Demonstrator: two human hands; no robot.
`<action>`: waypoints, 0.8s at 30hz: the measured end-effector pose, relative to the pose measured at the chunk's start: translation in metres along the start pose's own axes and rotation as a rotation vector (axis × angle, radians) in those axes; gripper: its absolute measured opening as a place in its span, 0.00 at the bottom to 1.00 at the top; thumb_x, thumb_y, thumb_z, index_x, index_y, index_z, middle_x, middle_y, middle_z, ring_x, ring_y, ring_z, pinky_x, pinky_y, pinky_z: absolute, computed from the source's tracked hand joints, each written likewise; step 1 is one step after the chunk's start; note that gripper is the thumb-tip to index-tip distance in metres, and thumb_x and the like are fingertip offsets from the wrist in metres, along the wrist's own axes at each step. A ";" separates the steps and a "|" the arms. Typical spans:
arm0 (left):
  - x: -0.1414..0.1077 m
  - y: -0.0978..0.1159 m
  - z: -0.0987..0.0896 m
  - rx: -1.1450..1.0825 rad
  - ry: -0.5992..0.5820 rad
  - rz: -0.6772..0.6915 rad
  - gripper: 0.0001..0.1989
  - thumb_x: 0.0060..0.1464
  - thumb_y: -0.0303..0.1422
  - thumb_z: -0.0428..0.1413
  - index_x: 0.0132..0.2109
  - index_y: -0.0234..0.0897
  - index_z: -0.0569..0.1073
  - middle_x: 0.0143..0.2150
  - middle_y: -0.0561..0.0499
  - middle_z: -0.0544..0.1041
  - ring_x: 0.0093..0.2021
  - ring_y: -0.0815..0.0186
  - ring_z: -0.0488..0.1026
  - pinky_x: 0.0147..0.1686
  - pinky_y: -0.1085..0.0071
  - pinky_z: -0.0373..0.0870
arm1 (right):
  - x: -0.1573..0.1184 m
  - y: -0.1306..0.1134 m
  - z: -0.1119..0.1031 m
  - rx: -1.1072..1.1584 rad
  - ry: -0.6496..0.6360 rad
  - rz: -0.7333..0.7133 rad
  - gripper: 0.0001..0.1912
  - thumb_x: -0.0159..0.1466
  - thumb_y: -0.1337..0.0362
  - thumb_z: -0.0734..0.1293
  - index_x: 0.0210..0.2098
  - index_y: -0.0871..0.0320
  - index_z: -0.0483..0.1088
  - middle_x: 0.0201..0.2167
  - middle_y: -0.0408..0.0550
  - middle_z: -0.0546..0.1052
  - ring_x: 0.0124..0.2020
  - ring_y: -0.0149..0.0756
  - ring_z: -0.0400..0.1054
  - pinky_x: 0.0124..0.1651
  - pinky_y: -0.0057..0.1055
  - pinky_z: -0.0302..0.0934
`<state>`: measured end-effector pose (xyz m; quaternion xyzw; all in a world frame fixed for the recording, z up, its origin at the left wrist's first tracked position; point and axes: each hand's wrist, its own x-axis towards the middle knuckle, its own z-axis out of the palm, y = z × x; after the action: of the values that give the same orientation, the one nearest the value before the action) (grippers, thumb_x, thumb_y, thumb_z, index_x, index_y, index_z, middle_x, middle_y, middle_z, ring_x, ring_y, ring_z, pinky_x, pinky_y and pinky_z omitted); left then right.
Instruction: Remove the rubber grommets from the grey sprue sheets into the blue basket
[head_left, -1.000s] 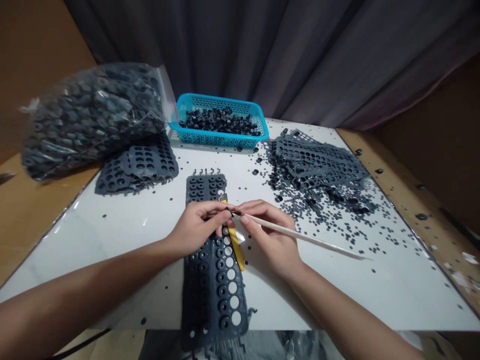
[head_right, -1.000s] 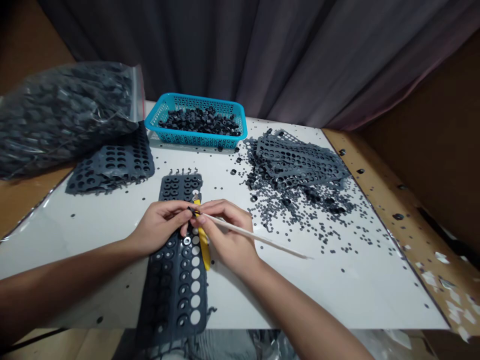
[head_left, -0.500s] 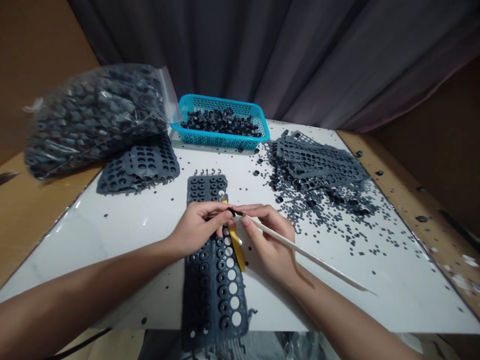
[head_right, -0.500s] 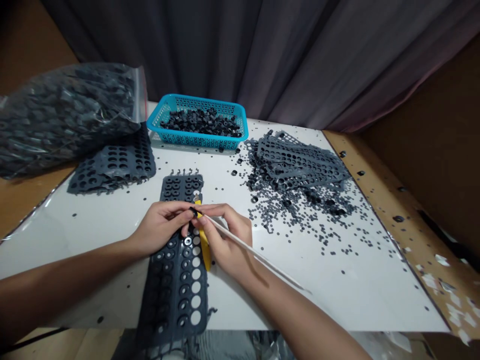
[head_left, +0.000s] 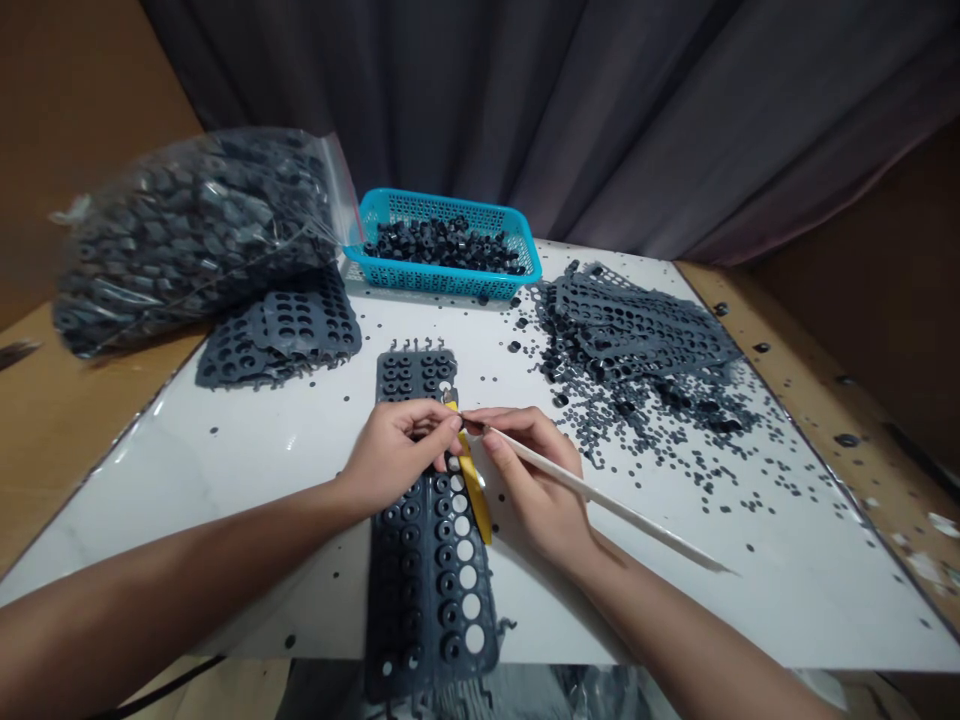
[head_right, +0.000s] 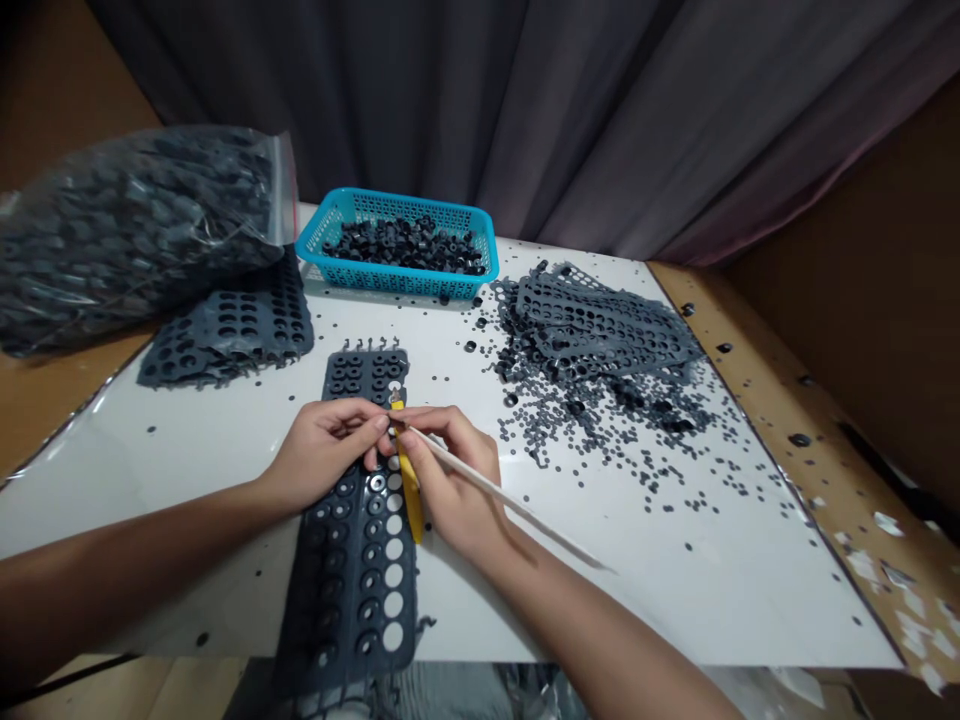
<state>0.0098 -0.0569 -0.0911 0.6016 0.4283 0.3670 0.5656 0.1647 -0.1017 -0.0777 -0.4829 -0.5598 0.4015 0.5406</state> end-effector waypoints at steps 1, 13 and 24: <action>0.000 0.000 0.000 0.002 0.007 -0.001 0.09 0.54 0.33 0.53 0.31 0.33 0.73 0.23 0.54 0.75 0.19 0.75 0.68 0.22 0.79 0.67 | 0.000 0.001 0.001 0.030 0.012 0.023 0.02 0.61 0.65 0.65 0.34 0.56 0.69 0.40 0.49 0.78 0.44 0.37 0.72 0.48 0.37 0.66; 0.000 0.000 0.001 0.005 0.019 -0.006 0.09 0.55 0.33 0.52 0.29 0.34 0.71 0.21 0.56 0.74 0.19 0.75 0.69 0.22 0.80 0.67 | -0.001 0.004 0.006 0.213 0.053 0.160 0.03 0.60 0.63 0.66 0.33 0.56 0.71 0.41 0.48 0.78 0.45 0.38 0.72 0.51 0.39 0.64; -0.002 -0.002 0.001 0.039 0.022 0.027 0.08 0.55 0.33 0.52 0.31 0.34 0.71 0.21 0.56 0.74 0.19 0.75 0.69 0.22 0.80 0.67 | -0.002 0.002 0.008 0.197 0.075 0.157 0.02 0.59 0.66 0.67 0.33 0.55 0.72 0.39 0.47 0.79 0.43 0.35 0.73 0.50 0.35 0.66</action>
<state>0.0102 -0.0588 -0.0929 0.6143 0.4333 0.3728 0.5439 0.1566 -0.1027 -0.0812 -0.4844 -0.4575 0.4775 0.5727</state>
